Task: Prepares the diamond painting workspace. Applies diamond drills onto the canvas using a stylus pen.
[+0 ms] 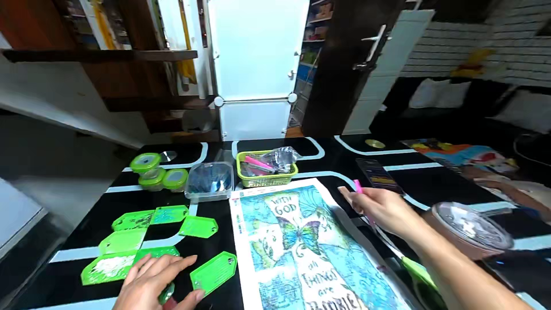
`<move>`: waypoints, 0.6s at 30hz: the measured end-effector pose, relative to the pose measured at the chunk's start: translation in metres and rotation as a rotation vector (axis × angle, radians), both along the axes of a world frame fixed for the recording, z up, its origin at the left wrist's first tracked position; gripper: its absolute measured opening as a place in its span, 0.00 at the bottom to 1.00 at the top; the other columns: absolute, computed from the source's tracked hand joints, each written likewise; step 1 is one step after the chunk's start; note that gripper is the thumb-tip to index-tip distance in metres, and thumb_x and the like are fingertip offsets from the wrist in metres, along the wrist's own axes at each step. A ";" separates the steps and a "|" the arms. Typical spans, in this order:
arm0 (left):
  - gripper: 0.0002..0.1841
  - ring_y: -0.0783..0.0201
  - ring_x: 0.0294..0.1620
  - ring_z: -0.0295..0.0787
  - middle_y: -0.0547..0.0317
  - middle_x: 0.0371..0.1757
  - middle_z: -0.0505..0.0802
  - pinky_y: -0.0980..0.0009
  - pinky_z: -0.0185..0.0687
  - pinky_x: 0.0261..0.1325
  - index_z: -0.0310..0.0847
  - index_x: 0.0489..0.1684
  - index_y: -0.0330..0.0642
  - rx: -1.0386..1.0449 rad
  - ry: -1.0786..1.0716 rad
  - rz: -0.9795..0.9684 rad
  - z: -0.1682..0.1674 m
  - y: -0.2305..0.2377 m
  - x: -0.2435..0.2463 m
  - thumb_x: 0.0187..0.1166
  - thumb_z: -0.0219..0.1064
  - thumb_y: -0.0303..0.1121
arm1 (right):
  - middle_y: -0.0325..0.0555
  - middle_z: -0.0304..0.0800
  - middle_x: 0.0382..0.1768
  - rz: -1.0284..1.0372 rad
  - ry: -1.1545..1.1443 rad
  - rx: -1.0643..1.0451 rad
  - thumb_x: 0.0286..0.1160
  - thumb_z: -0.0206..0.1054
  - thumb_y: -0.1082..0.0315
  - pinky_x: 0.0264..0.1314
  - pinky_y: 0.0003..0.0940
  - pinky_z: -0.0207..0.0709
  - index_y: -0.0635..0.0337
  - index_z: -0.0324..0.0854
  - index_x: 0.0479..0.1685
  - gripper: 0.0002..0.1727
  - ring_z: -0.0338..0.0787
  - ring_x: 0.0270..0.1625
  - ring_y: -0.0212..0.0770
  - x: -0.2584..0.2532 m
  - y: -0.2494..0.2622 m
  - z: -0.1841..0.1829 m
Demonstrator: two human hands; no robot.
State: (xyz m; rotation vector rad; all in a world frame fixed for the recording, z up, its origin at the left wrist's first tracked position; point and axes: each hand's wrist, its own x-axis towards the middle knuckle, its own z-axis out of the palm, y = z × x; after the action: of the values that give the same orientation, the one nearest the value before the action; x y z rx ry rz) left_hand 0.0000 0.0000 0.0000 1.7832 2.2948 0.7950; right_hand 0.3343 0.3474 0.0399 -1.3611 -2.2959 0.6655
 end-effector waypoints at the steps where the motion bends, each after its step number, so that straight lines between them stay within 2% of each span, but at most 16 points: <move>1: 0.28 0.43 0.60 0.90 0.43 0.55 0.95 0.31 0.58 0.80 0.91 0.63 0.42 0.013 -0.009 -0.008 0.000 0.000 -0.001 0.71 0.77 0.53 | 0.54 0.88 0.28 -0.051 -0.181 0.019 0.91 0.57 0.54 0.42 0.61 0.78 0.63 0.87 0.32 0.24 0.89 0.36 0.54 -0.007 0.010 -0.007; 3: 0.28 0.44 0.60 0.90 0.44 0.55 0.95 0.32 0.58 0.80 0.91 0.63 0.42 0.033 -0.015 -0.009 -0.002 -0.001 -0.003 0.72 0.76 0.53 | 0.60 0.91 0.35 -0.087 -0.443 0.030 0.90 0.55 0.49 0.48 0.68 0.77 0.63 0.88 0.31 0.28 0.91 0.47 0.63 -0.021 0.028 -0.012; 6: 0.27 0.45 0.60 0.90 0.45 0.55 0.95 0.32 0.58 0.80 0.91 0.62 0.43 0.043 -0.024 -0.013 -0.008 -0.003 -0.006 0.72 0.75 0.54 | 0.63 0.93 0.43 -0.085 -0.615 -0.023 0.89 0.56 0.47 0.52 0.69 0.77 0.62 0.90 0.34 0.28 0.91 0.55 0.65 -0.037 0.050 -0.015; 9: 0.27 0.47 0.59 0.90 0.46 0.53 0.95 0.33 0.58 0.80 0.91 0.62 0.43 0.053 -0.031 -0.016 -0.011 -0.002 -0.010 0.73 0.75 0.55 | 0.62 0.92 0.47 -0.086 -0.669 -0.079 0.85 0.62 0.46 0.54 0.70 0.77 0.62 0.90 0.40 0.25 0.90 0.57 0.64 -0.050 0.065 -0.017; 12: 0.27 0.50 0.59 0.90 0.49 0.52 0.95 0.34 0.57 0.81 0.92 0.61 0.45 0.066 -0.040 -0.008 -0.014 -0.003 -0.013 0.73 0.73 0.56 | 0.62 0.92 0.48 -0.083 -0.629 -0.120 0.83 0.66 0.48 0.57 0.69 0.76 0.61 0.90 0.45 0.23 0.89 0.58 0.63 -0.051 0.072 -0.023; 14: 0.27 0.52 0.59 0.90 0.51 0.52 0.95 0.35 0.57 0.81 0.92 0.60 0.46 0.079 -0.046 -0.005 -0.015 -0.003 -0.014 0.72 0.73 0.57 | 0.62 0.92 0.46 -0.078 -0.572 -0.109 0.82 0.69 0.49 0.56 0.70 0.75 0.61 0.90 0.43 0.21 0.89 0.56 0.63 -0.046 0.078 -0.029; 18: 0.27 0.54 0.59 0.89 0.51 0.51 0.95 0.38 0.60 0.80 0.92 0.60 0.47 0.100 -0.051 -0.021 -0.015 -0.003 -0.014 0.73 0.73 0.57 | 0.60 0.92 0.45 -0.062 -0.567 -0.100 0.81 0.70 0.47 0.55 0.70 0.76 0.58 0.91 0.45 0.21 0.90 0.54 0.63 -0.043 0.081 -0.030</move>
State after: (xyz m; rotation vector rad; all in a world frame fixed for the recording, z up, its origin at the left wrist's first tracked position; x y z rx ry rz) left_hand -0.0136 -0.0031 -0.0147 1.8019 2.2380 0.9567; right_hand 0.2914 0.4284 0.0098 -1.8492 -2.6539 0.4113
